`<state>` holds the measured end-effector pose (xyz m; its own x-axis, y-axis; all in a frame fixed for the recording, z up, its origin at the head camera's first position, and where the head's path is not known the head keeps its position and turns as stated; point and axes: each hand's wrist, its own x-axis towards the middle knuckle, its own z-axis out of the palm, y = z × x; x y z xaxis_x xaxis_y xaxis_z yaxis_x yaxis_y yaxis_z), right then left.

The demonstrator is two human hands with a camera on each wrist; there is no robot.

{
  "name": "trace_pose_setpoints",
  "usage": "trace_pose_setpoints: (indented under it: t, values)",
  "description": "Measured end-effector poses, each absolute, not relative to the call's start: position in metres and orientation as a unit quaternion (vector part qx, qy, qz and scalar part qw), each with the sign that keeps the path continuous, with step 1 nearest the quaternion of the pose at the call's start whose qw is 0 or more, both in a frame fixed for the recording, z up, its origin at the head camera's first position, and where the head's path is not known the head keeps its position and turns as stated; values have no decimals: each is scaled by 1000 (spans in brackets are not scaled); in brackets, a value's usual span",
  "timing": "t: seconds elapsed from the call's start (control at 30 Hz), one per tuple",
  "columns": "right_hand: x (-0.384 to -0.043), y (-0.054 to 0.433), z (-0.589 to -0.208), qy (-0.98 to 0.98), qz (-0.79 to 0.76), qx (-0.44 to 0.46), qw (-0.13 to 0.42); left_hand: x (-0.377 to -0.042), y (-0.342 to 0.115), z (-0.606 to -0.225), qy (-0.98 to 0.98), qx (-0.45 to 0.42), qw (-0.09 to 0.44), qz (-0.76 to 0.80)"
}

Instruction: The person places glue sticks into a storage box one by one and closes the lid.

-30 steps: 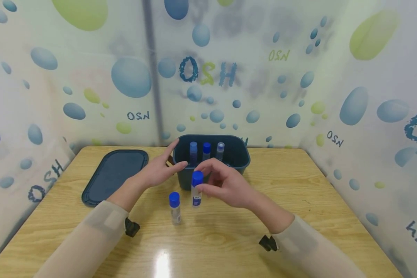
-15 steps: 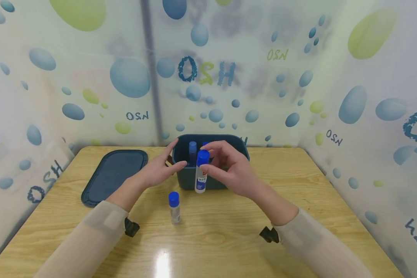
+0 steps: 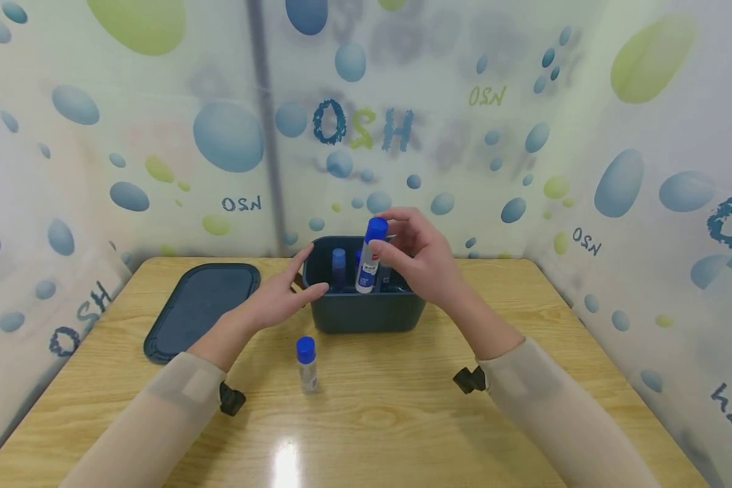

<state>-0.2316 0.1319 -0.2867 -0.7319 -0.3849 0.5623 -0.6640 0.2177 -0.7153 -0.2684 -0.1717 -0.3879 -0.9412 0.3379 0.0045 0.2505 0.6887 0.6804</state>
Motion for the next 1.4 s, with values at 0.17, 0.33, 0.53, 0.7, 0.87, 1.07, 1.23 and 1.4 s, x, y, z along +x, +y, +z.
trace_pose_setpoints:
  t: [0.17, 0.33, 0.53, 0.7, 0.87, 1.07, 1.23, 1.4]
  values:
    - [-245, 133, -289, -791, 514, 307, 126, -270, -172, -389, 912, 167, 62, 369]
    - [-257, 132, -296, -804, 511, 285, 106, -270, -172, -389, 909, 172, 62, 375]
    - [-272, 129, -311, -822, 493, 272, 91, -270, -172, -388, 909, 169, 66, 375]
    - [-278, 124, -320, -831, 481, 271, 71, -270, -172, -388, 908, 171, 66, 376]
    - [-282, 117, -327, -839, 471, 267, 58, -270, -173, -388, 907, 174, 67, 379]
    - [-287, 109, -331, -845, 460, 268, 46, -269, -173, -388, 907, 176, 67, 377]
    - [-289, 103, -335, -846, 458, 271, 30, -269, -173, -387, 906, 176, 65, 379]
    - [-290, 97, -336, -851, 454, 264, 16, -270, -173, -389, 906, 176, 64, 379]
